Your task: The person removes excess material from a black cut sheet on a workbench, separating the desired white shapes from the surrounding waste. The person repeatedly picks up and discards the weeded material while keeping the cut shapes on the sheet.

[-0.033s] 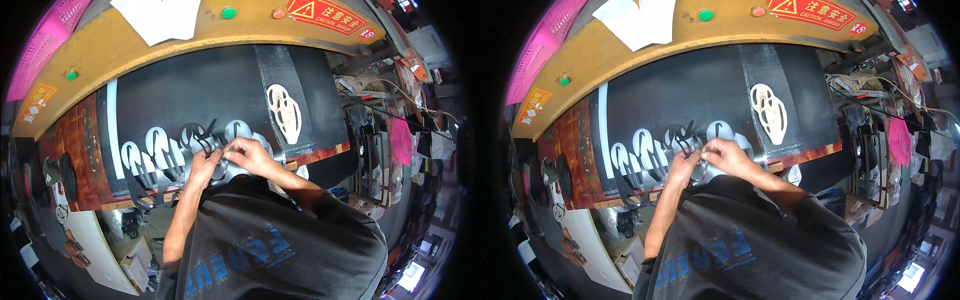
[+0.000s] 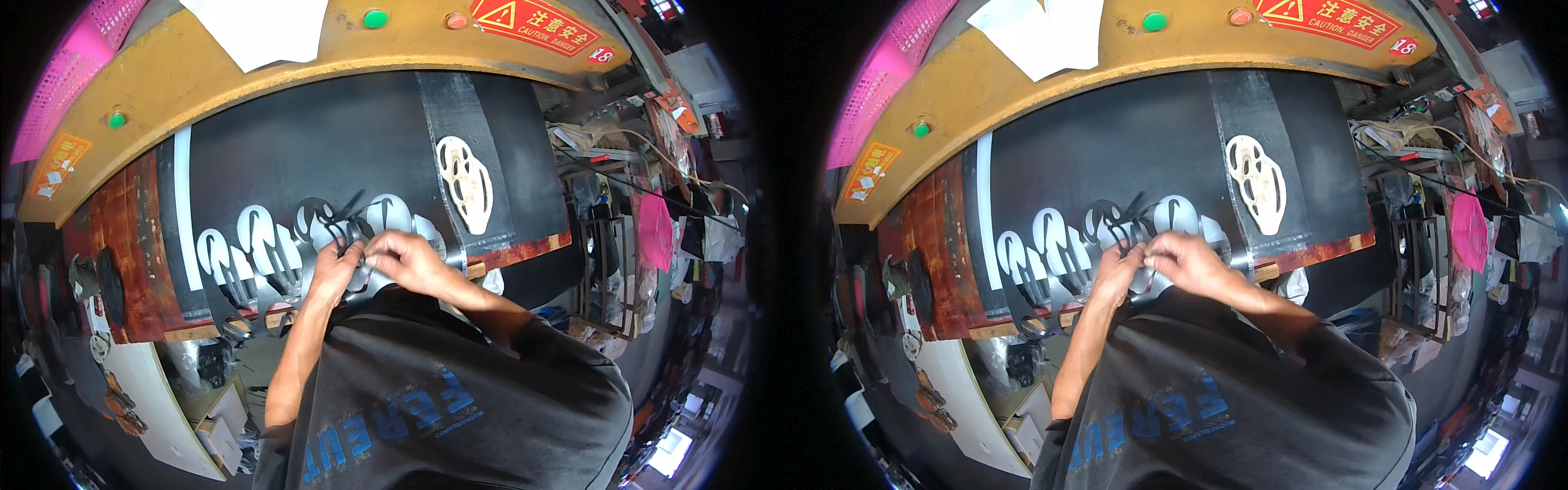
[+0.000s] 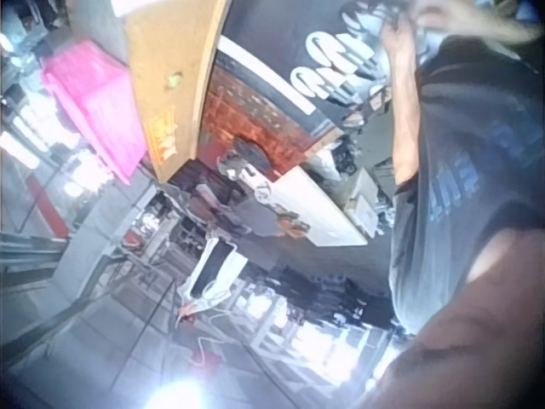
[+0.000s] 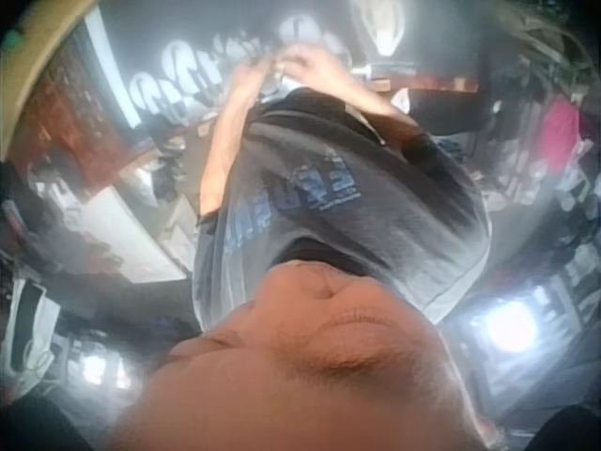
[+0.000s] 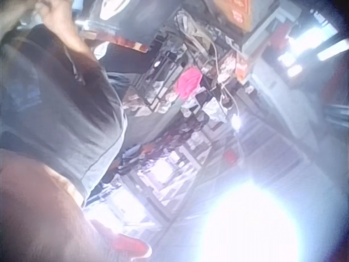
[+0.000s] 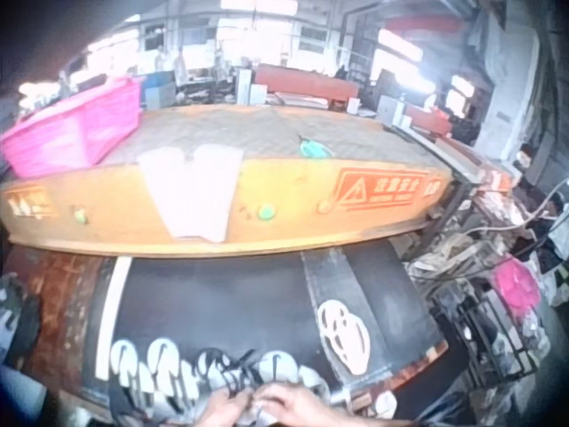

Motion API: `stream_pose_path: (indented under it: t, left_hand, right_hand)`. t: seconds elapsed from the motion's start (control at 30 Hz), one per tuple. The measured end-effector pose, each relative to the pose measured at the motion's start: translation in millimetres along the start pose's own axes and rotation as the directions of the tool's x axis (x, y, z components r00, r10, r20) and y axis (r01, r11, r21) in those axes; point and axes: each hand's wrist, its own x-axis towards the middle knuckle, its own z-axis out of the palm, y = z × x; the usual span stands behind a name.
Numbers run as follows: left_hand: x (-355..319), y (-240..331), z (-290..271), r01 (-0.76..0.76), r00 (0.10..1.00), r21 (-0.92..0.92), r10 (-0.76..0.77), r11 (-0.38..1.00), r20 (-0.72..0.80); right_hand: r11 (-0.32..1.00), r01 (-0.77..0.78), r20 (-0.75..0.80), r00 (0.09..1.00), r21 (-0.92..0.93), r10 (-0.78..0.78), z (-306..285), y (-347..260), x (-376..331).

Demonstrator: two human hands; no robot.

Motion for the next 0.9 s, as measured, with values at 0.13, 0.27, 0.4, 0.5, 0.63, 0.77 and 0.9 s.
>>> stream_pose_path:
  t: [0.13, 0.27, 0.4, 0.5, 0.63, 0.77, 0.9]
  left_hand:
    - [4, 10, 0, 0.01, 0.99, 0.137, -0.028, 0.991, 0.137]
    - [9, 11, -4, -0.013, 0.994, 0.226, -0.011, 0.974, 0.106]
    - [16, -6, 6, -0.066, 0.998, 0.253, 0.069, 0.965, 0.0]
    - [18, -19, 11, -0.143, 0.986, 0.23, 0.159, 0.963, -0.05]
    - [19, -23, 11, -0.069, 0.979, 0.339, 0.13, 0.938, -0.159]
    - [27, -20, 8, -0.325, 0.857, 0.551, 0.486, 0.768, -0.171]
    - [21, -22, -6, -0.05, 0.999, 0.026, 0.05, 0.998, 0.012]
  right_hand:
    - [0.964, 0.238, 0.164, 0.962, -0.117, -0.218, 3, -9, -30]
    - [0.945, 0.283, 0.252, 0.938, -0.163, -0.238, 3, -8, -40]
    - [0.925, 0.336, 0.328, 0.906, -0.175, -0.267, 2, -8, -41]
    - [0.942, 0.311, 0.325, 0.91, -0.122, -0.258, -1, -12, -44]
    - [0.98, 0.187, 0.358, 0.913, 0.063, -0.198, 2, -24, -53]
    - [0.963, 0.149, 0.39, 0.892, 0.223, -0.228, 7, -40, -66]
    - [0.982, -0.111, 0.295, 0.954, 0.152, 0.062, -19, -50, -75]
